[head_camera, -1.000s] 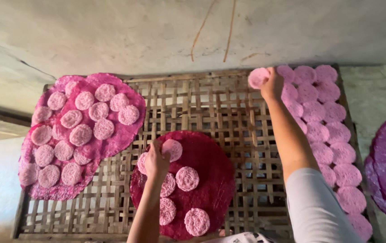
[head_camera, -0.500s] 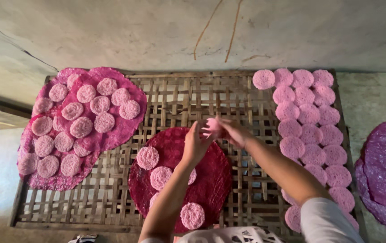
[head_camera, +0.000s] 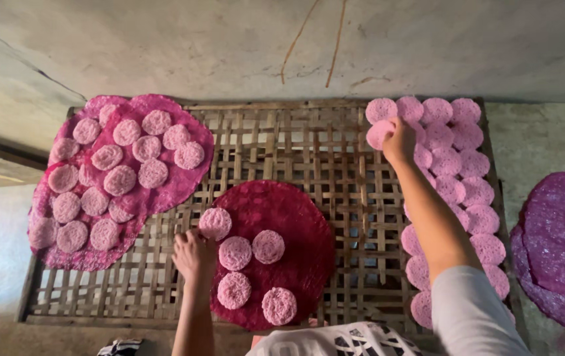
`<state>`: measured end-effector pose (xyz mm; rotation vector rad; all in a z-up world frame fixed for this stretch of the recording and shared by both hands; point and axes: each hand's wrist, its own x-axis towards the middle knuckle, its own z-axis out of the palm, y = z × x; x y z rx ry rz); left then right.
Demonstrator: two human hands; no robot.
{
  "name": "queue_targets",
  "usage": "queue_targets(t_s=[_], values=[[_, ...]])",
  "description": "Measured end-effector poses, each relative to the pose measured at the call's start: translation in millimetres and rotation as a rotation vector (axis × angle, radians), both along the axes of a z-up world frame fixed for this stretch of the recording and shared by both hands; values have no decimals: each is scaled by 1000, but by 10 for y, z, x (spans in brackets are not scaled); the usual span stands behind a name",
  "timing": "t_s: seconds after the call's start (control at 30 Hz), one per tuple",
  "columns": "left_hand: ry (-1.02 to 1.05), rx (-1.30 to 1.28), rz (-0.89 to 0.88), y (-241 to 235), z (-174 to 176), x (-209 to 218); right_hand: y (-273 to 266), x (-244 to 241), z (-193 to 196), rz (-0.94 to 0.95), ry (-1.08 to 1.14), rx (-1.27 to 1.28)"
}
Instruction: The person repeatedly picks up small pink circular items from a pink mat and places them in a neat row on a wooden lattice tray. The person continues this process throughout the clip, moving items from the mat to the tray.
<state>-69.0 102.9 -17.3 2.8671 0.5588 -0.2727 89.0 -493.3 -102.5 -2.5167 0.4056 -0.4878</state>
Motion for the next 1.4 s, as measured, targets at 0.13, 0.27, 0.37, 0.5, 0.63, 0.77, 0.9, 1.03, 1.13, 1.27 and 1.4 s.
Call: queue_targets(t_s=[0.13, 0.27, 0.37, 0.5, 0.63, 0.77, 0.9, 1.03, 1.13, 1.27, 1.4], values=[[-241, -133, -66, -58, -131, 52, 236, -36, 363, -8, 31, -278], [-264, -451, -4, -389, 116, 232, 1023, -322, 705, 52, -52, -173], [-237, -887, 0, -1063, 435, 319, 1805, -855, 776, 544, 425, 1034], [-93, -902, -347, -1846, 754, 116, 2161, -1300, 770, 446, 592, 1657], [-215, -675, -662, -1765, 728, -78, 1604, -1174, 600, 70, 499, 1295], [-316, -247, -752, -1232, 447, -229, 734, -927, 247, 88, 179, 743], [-98, -320, -651, -906, 229, -351, 184, -794, 85, 38, 48, 114], [-105, -304, -631, -851, 120, -312, 113, -790, 233, 128, -22, -134], [-131, -337, -637, -875, 162, -261, 315, -817, 475, 40, -86, -546], [137, -429, -494, -1092, 402, -323, 1067, -1303, 654, 63, 140, -30], [25, -780, -523, -1640, 624, -575, 1928, -2218, 642, 556, 623, 1020]])
